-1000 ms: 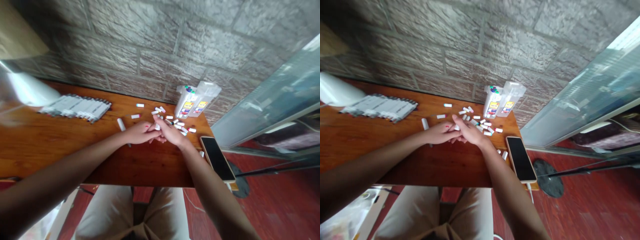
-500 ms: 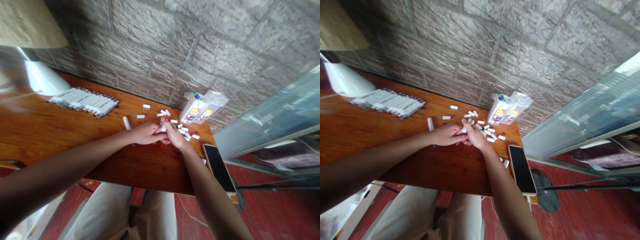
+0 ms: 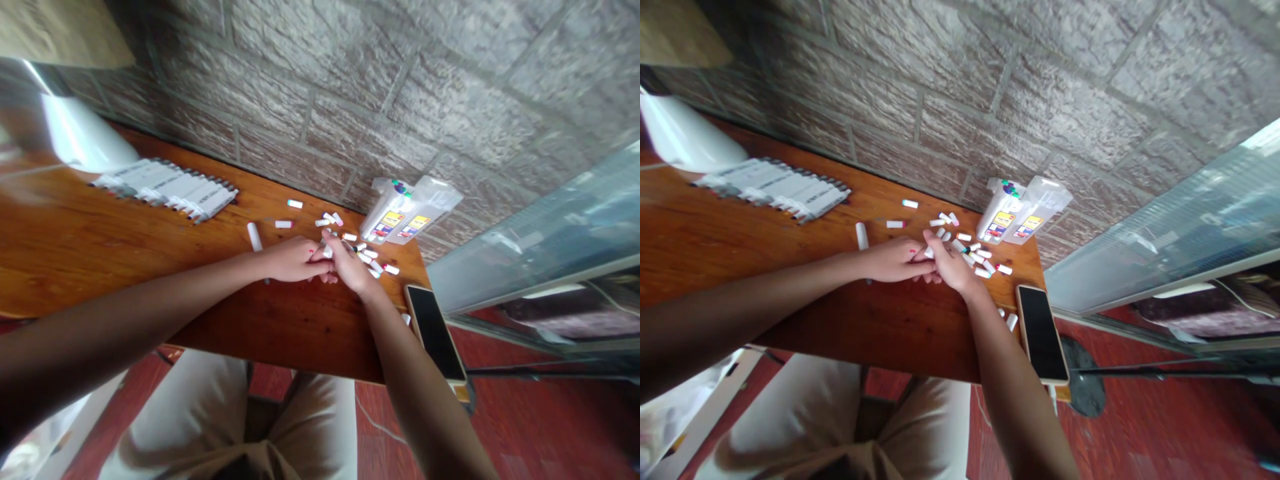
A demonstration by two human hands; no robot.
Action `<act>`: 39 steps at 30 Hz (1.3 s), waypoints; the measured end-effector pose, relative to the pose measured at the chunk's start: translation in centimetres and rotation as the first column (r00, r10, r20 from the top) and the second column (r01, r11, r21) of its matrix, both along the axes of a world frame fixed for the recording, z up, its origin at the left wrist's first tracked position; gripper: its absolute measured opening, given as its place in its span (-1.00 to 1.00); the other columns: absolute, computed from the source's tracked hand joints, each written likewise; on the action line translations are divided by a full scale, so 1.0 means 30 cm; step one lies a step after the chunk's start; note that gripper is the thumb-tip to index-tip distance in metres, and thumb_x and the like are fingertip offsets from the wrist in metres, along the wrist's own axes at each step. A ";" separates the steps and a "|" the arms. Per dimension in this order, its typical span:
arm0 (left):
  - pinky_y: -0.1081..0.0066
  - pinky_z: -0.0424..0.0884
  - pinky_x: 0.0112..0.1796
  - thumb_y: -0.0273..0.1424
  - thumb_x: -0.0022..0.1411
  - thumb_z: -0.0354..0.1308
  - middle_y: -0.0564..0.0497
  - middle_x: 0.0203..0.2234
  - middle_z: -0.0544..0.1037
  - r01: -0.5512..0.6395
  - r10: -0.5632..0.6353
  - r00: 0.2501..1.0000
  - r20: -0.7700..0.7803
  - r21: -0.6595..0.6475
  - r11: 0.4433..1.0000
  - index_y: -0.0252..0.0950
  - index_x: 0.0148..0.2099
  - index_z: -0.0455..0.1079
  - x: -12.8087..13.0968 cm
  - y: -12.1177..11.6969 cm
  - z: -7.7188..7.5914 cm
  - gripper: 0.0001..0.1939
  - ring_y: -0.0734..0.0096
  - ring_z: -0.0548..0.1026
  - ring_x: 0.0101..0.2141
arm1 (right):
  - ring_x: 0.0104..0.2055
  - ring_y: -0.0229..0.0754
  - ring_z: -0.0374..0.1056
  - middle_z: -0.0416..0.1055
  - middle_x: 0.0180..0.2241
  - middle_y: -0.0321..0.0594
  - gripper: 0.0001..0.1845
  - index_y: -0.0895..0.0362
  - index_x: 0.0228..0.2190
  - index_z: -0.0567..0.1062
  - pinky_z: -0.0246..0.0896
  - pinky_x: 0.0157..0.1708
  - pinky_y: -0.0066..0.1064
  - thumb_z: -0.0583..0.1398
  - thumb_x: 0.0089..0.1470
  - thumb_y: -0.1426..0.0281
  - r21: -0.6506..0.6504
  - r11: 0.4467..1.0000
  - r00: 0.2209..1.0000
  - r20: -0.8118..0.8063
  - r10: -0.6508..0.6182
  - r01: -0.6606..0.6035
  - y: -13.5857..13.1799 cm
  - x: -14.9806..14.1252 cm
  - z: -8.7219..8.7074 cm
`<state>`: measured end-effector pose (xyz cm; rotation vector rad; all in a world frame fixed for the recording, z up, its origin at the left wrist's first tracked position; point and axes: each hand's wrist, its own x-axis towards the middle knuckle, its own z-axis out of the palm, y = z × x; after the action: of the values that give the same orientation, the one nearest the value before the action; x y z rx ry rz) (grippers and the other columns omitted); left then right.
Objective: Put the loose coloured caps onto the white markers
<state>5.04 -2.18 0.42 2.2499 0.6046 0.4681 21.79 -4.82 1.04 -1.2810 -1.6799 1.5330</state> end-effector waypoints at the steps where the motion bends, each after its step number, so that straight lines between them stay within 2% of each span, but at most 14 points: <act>1: 0.59 0.38 -0.29 -0.39 0.39 0.05 0.01 -0.35 0.69 -0.003 0.003 1.000 0.001 -0.013 1.000 -0.36 -0.24 0.62 0.000 0.000 -0.001 -0.69 0.57 0.57 -0.44 | -0.70 -0.37 0.15 0.35 -0.70 -0.26 -0.16 0.20 -0.51 0.53 0.02 -0.66 -0.52 -0.12 0.21 -0.23 -0.003 1.000 1.000 0.008 -0.004 0.004 -0.001 -0.001 0.002; 4: 0.59 0.38 -0.29 -0.39 0.40 0.04 0.01 -0.34 0.69 -0.010 0.010 1.000 0.003 -0.040 0.999 -0.34 -0.24 0.62 0.000 -0.004 0.000 -0.68 0.55 0.58 -0.40 | -0.71 -0.36 0.15 0.32 -0.72 -0.27 -0.17 0.21 -0.54 0.52 0.03 -0.66 -0.51 -0.11 0.22 -0.21 -0.003 1.000 0.999 0.037 -0.018 0.019 -0.002 -0.002 0.005; 10: 0.58 0.39 -0.27 -0.42 0.36 0.07 0.05 -0.38 0.69 -0.023 0.023 1.000 0.006 0.001 1.000 -0.32 -0.26 0.63 -0.002 -0.008 0.000 -0.71 0.54 0.59 -0.39 | -0.70 -0.36 0.17 0.33 -0.73 -0.27 -0.19 0.20 -0.54 0.52 0.06 -0.65 -0.52 -0.09 0.22 -0.21 0.064 0.998 0.997 0.078 -0.017 0.012 -0.006 -0.007 0.011; 17: 0.57 0.40 -0.26 -0.44 0.36 0.08 0.06 -0.40 0.68 -0.027 0.027 1.000 0.016 0.011 1.000 -0.32 -0.30 0.62 0.003 -0.007 -0.010 -0.72 0.54 0.60 -0.40 | -0.72 -0.37 0.17 0.34 -0.72 -0.27 -0.24 0.19 -0.55 0.49 0.09 -0.66 -0.52 -0.05 0.22 -0.18 0.036 0.998 0.994 0.094 -0.050 0.046 -0.009 -0.016 0.027; 20: 0.57 0.39 -0.26 -0.44 0.37 0.08 0.06 -0.40 0.68 -0.026 0.025 1.000 0.009 0.045 0.999 -0.32 -0.32 0.61 0.002 -0.006 -0.013 -0.71 0.54 0.60 -0.38 | -0.72 -0.37 0.19 0.37 -0.71 -0.25 -0.24 0.19 -0.55 0.49 0.11 -0.65 -0.52 -0.06 0.23 -0.17 0.055 0.998 0.994 0.106 -0.036 0.030 -0.007 -0.018 0.028; 28: 0.58 0.38 -0.31 -0.48 0.34 0.10 0.04 -0.45 0.66 0.005 -0.006 0.999 0.036 0.016 1.000 -0.35 -0.35 0.58 0.001 -0.005 -0.008 -0.74 0.54 0.58 -0.42 | -0.69 -0.37 0.21 0.39 -0.68 -0.24 -0.23 0.19 -0.57 0.47 0.13 -0.62 -0.51 -0.10 0.24 -0.16 0.081 0.997 0.994 0.114 -0.001 -0.009 -0.012 -0.020 0.035; 33: 0.58 0.38 -0.28 -0.49 0.34 0.10 0.06 -0.46 0.65 -0.002 0.001 1.000 0.027 0.047 0.999 -0.35 -0.34 0.58 0.001 -0.004 -0.007 -0.74 0.56 0.57 -0.43 | -0.70 -0.36 0.21 0.38 -0.70 -0.25 -0.23 0.19 -0.55 0.48 0.15 -0.61 -0.51 -0.07 0.23 -0.18 0.085 0.996 0.991 0.133 -0.025 0.014 -0.012 -0.020 0.031; 39: 0.57 0.37 -0.28 -0.57 0.27 0.11 0.07 -0.46 0.65 0.000 -0.001 1.000 0.008 0.097 0.995 -0.34 -0.32 0.58 -0.001 -0.003 -0.009 -0.78 0.54 0.57 -0.41 | -0.69 -0.38 0.21 0.35 -0.72 -0.25 -0.20 0.19 -0.64 0.44 0.15 -0.59 -0.52 -0.08 0.25 -0.17 0.141 0.990 0.984 0.178 -0.002 -0.024 -0.015 -0.020 0.025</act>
<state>5.01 -2.26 0.14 2.3391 0.5884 0.5155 21.20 -5.27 1.80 -1.3680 -1.8745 1.3098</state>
